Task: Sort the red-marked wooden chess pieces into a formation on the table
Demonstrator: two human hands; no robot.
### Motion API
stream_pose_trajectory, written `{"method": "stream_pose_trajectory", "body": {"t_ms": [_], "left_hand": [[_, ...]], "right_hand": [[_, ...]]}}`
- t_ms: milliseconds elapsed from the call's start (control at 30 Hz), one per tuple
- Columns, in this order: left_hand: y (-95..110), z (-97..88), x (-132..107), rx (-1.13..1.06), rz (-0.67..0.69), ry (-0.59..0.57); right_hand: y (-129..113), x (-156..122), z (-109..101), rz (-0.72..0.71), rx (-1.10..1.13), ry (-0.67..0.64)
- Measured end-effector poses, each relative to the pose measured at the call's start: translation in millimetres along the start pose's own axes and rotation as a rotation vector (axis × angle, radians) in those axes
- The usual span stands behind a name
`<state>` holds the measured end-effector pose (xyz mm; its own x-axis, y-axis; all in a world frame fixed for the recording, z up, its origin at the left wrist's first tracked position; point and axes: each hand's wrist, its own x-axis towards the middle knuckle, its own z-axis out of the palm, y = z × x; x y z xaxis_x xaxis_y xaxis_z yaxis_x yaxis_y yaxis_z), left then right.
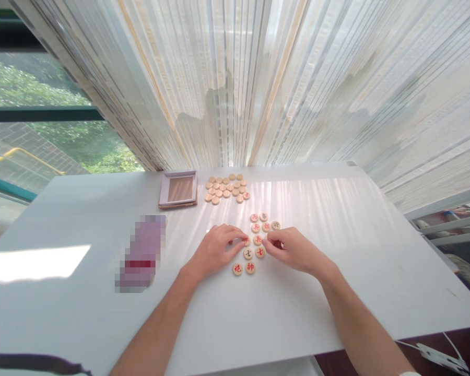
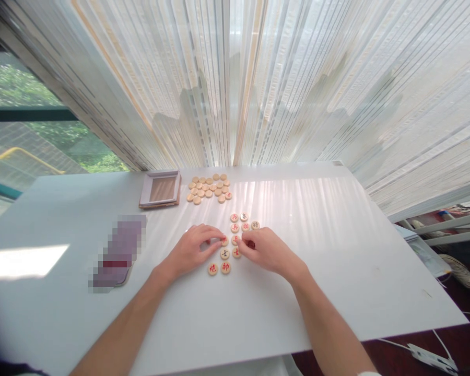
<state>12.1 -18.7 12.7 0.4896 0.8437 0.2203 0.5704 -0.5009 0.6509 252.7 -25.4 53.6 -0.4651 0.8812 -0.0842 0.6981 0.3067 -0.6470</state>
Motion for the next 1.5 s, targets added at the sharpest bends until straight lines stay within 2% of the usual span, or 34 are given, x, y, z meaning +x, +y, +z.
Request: {"method": "stream_pose_trajectory", "body": {"t_ms": [667, 867, 1033, 1167, 1333, 1400, 1500], "left_hand": [[-4.5, 3.2, 1.0, 0.034, 0.048, 0.018], [-3.7, 1.7, 0.8, 0.002, 0.031, 0.021], [-6.5, 0.2, 0.0, -0.131, -0.014, 0.068], [-14.1, -1.1, -0.1, -0.173, -0.034, 0.161], [-24.8, -3.9, 1.7, -0.096, -0.019, 0.25], [-27.2, -3.9, 2.5, -0.094, -0.028, 0.273], [-28.4, -3.4, 2.8, -0.093, -0.039, 0.306]], "right_hand": [[0.7, 5.2, -1.1, -0.048, 0.038, 0.167], [10.1, 10.8, 3.2, -0.054, 0.073, 0.296], [14.5, 19.6, 3.5, -0.06, 0.173, 0.431], [13.3, 32.0, 1.6, -0.112, 0.097, 0.384], [10.5, 67.3, 3.5, -0.292, -0.225, 0.263], [8.2, 83.7, 4.4, -0.303, -0.354, 0.242], [3.3, 99.5, 5.6, -0.319, -0.393, 0.216]]}}
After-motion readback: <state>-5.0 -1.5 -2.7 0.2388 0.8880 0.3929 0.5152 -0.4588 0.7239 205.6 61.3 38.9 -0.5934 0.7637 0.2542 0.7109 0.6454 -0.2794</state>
